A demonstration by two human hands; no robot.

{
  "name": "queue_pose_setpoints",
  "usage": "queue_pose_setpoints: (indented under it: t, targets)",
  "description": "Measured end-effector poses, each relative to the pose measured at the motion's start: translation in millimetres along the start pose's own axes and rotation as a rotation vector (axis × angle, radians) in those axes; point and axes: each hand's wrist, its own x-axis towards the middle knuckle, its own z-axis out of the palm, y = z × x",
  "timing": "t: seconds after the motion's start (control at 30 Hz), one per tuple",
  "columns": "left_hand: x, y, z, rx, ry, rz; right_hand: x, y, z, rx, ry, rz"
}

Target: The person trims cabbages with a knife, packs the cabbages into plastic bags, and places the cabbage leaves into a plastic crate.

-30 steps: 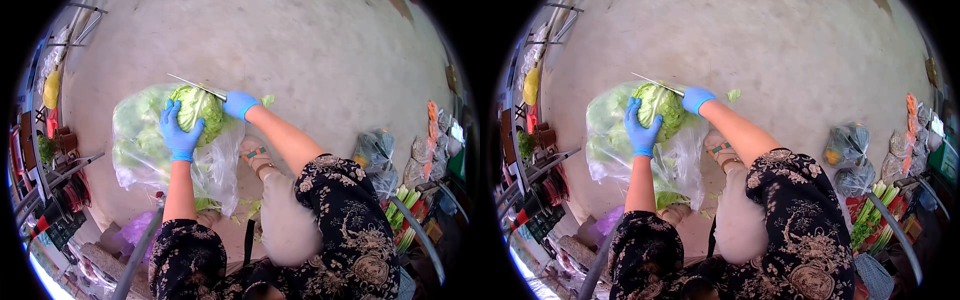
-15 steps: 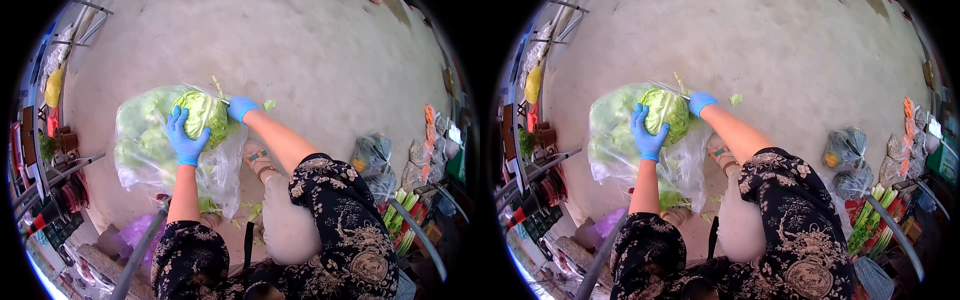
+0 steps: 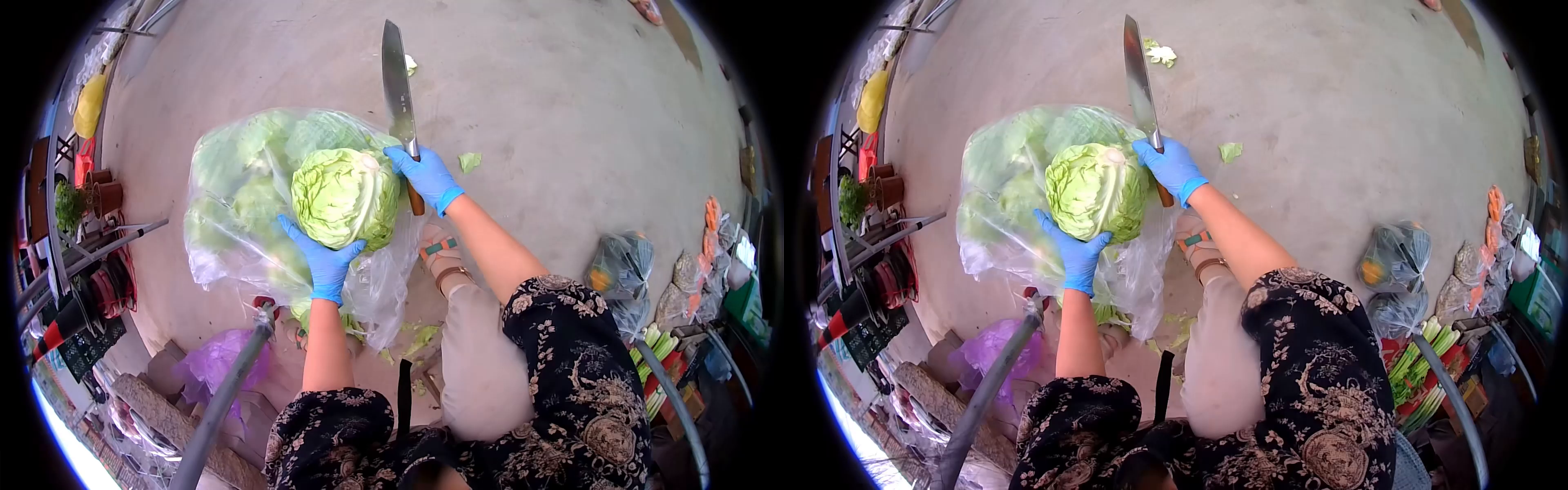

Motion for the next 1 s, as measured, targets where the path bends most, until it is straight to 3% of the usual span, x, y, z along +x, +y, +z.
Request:
queue_pose_setpoints:
  t: [0.03, 0.13, 0.23, 0.33, 0.43, 0.5, 0.6, 0.73, 0.9, 1.0]
  targets:
    - [-6.9, -2.1, 1.1, -0.204, -0.027, -0.127, 0.2, 0.2, 5.7, -0.025, -0.03, 0.021]
    - [-20.7, -29.0, -4.7, -0.394, -0.113, -0.144, 1.9, -1.5, 16.6, 0.055, -0.145, 0.064]
    - [-25.7, -31.6, -18.4, -0.546, -0.16, -0.322, -6.7, -14.6, 18.2, 0.03, -0.194, 0.068]
    - [-30.9, -25.3, -40.3, -1.162, -0.089, -0.47, -32.9, -37.9, 19.8, 0.009, -0.239, -0.003]
    - [-37.8, 12.5, -63.1, -1.138, 0.072, -0.571, -79.2, -100.0, 29.5, 0.053, -0.346, -0.091]
    - [-54.6, -1.6, -87.3, -1.492, 0.042, -0.407, -117.3, -142.4, 35.5, -0.013, -0.472, -0.139]
    - [-75.9, 29.8, -113.2, -1.606, 0.033, -0.272, -172.5, -181.9, 59.6, 0.32, -0.724, -0.111]
    - [-113.6, 81.1, -147.0, -1.668, 0.033, -0.088, -217.8, -220.7, 80.3, 0.093, -0.656, -0.226]
    - [-162.1, 134.0, -178.2, -1.649, -0.007, 0.066, -278.2, -230.7, 116.0, 0.045, -0.651, 0.001]
    - [-175.8, 158.6, -194.7, -1.516, 0.001, 0.169, -316.6, -244.2, 135.1, 0.327, -0.839, 0.107]
